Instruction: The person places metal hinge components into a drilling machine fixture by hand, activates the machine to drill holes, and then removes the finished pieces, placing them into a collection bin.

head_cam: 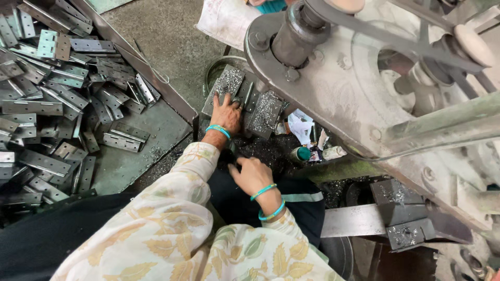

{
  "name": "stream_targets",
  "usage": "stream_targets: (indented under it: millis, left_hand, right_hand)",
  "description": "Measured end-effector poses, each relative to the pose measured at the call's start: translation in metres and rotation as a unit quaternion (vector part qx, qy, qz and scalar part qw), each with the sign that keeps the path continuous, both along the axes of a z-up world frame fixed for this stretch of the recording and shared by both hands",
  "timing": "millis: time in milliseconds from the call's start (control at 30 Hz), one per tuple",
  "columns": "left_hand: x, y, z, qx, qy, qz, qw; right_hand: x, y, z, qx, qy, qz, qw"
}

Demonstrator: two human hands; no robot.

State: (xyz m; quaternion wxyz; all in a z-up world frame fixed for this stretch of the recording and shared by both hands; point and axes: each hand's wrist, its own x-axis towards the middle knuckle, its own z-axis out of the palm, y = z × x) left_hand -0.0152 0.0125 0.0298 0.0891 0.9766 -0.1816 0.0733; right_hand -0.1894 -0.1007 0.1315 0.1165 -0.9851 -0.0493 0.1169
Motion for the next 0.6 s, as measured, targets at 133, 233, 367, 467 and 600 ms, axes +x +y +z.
stream_targets:
  millis: [133, 233, 367, 467, 600]
  left_hand:
    - [-0.059, 0.024, -0.007, 0.015, -0.065, -0.021, 0.998]
    - [-0.097, 0.039, -0.019, 0.003, -0.11, -0.036, 0.993]
    - [-0.101, 0.035, -0.025, 0.015, -0.187, -0.022, 0.982]
    - [-0.087, 0.029, -0.017, 0.036, -0.162, -0.022, 0.986]
    - [-0.087, 0.03, 0.012, -0.008, -0.184, -0.029, 0.983]
  right_hand:
    - [-0.003, 0.003, 0.009, 0.023, -0.018, -0.003, 1.0]
    - [-0.001, 0.002, 0.007, 0.022, -0.018, -0.003, 1.0]
    - [-0.005, 0.004, 0.013, 0.026, -0.009, -0.007, 1.0]
    - [-0.006, 0.0, 0.017, 0.049, 0.008, -0.005, 0.999]
    - [0.006, -0.029, 0.011, 0.165, -0.014, 0.01, 0.986]
